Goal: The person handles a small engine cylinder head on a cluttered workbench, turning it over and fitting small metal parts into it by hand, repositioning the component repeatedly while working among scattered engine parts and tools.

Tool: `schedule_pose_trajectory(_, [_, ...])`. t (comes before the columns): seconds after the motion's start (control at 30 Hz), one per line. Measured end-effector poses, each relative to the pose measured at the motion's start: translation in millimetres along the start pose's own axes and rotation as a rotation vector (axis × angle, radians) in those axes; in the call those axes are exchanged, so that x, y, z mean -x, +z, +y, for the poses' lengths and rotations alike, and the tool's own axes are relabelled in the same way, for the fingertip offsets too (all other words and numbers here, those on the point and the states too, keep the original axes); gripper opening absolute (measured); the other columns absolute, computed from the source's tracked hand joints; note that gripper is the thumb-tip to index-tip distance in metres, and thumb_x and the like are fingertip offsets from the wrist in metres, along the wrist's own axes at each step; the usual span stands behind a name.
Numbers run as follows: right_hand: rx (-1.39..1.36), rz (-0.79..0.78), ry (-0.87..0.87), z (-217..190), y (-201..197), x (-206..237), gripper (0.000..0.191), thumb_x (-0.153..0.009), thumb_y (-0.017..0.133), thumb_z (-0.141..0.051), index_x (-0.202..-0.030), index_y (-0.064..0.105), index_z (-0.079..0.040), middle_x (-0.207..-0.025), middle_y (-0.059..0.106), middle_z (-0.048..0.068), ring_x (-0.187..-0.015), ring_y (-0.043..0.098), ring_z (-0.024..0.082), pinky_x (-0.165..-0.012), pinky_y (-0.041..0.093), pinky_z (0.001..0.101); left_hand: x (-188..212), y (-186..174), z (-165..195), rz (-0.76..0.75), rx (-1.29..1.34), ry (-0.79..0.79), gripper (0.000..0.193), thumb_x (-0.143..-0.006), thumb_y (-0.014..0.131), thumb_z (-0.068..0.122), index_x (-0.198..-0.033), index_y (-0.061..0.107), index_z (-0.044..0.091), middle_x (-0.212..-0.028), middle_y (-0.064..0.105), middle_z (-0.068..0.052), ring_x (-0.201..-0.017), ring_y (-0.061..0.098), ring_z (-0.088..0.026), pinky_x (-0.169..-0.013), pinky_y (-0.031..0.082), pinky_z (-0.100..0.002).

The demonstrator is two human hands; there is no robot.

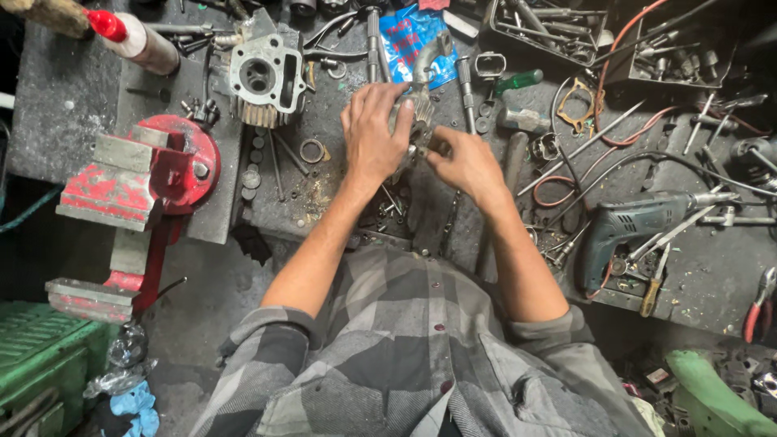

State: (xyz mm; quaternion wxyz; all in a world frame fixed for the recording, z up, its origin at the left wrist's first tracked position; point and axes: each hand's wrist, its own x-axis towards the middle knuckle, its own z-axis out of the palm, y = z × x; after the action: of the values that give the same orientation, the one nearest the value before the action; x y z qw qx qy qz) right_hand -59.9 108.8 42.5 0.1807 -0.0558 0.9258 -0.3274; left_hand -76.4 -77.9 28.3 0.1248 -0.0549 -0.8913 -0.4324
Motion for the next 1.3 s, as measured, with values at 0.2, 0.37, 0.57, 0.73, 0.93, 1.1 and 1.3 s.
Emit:
schedule_pose_trajectory(0.2, [-0.02, 0.012, 0.006, -4, -1, -1, 0.027, -0.086, 0.073, -0.026, -0.103, 0.068, -0.006, -0.089, 0.073, 0.016, -0.083, 0.071, 0.036, -0.074, 0.054, 0.0454, 2, 0, 0, 0.015, -0.036, 0.026, 0.032, -0.103, 0.06, 0.03, -0.128, 0.067, 0.013, -0.129, 0.066, -0.005, -0.133, 0.051, -0.028, -0.113, 0.033, -0.048])
schedule_pose_trajectory(0.37, [-0.065, -0.042, 0.133, -2, -1, -4, 0.028, -0.086, 0.073, -0.03, -0.098, 0.069, -0.006, -0.083, 0.073, 0.014, -0.077, 0.071, 0.029, -0.073, 0.054, 0.0425, 3, -1, 0, 0.007, -0.027, 0.017, 0.032, -0.102, 0.061, 0.03, -0.128, 0.067, 0.013, -0.13, 0.066, -0.005, -0.133, 0.051, -0.028, -0.113, 0.033, -0.048])
schedule_pose_trajectory(0.57, [-0.024, 0.02, 0.034, -5, -4, -4, 0.027, -0.087, 0.072, -0.026, -0.102, 0.068, -0.004, -0.089, 0.073, 0.015, -0.081, 0.068, 0.034, -0.073, 0.052, 0.0439, 1, 1, 3, 0.004, -0.04, 0.022, 0.032, -0.102, 0.061, 0.031, -0.128, 0.067, 0.012, -0.129, 0.066, -0.005, -0.133, 0.051, -0.028, -0.112, 0.034, -0.048])
schedule_pose_trajectory(0.73, [-0.004, -0.109, -0.014, -7, -11, -7, 0.029, -0.085, 0.071, -0.027, -0.102, 0.068, -0.003, -0.091, 0.074, 0.019, -0.088, 0.071, 0.04, -0.079, 0.054, 0.0479, 3, 3, 4, 0.014, -0.048, 0.04, 0.032, -0.102, 0.061, 0.03, -0.128, 0.067, 0.012, -0.129, 0.065, -0.006, -0.133, 0.051, -0.029, -0.112, 0.034, -0.049])
schedule_pose_trajectory(0.93, [0.111, -0.069, -0.068, -8, -14, -6, 0.031, -0.082, 0.072, -0.028, -0.104, 0.071, -0.006, -0.096, 0.075, 0.019, -0.092, 0.07, 0.042, -0.083, 0.054, 0.05, 3, 5, 11, 0.008, -0.047, 0.029, 0.031, -0.102, 0.061, 0.029, -0.127, 0.067, 0.012, -0.128, 0.066, -0.006, -0.132, 0.052, -0.029, -0.112, 0.035, -0.048])
schedule_pose_trajectory(1.1, [-0.017, -0.229, -0.165, 6, -13, 15, 0.027, -0.087, 0.071, -0.025, -0.107, 0.073, -0.007, -0.088, 0.074, 0.02, -0.084, 0.068, 0.04, -0.076, 0.053, 0.0491, 4, 5, 16, -0.001, -0.064, 0.043, 0.03, -0.102, 0.062, 0.028, -0.127, 0.068, 0.012, -0.128, 0.066, -0.006, -0.131, 0.052, -0.03, -0.11, 0.035, -0.049])
schedule_pose_trajectory(1.3, [-0.276, -0.313, -0.225, 49, -10, 74, 0.025, -0.099, 0.069, -0.027, -0.116, 0.064, -0.009, -0.082, 0.07, 0.005, -0.073, 0.064, 0.014, -0.066, 0.051, 0.0333, 5, 8, 20, -0.004, -0.076, 0.099, 0.032, -0.1, 0.063, 0.031, -0.125, 0.069, 0.012, -0.124, 0.07, -0.009, -0.127, 0.055, -0.031, -0.107, 0.038, -0.048])
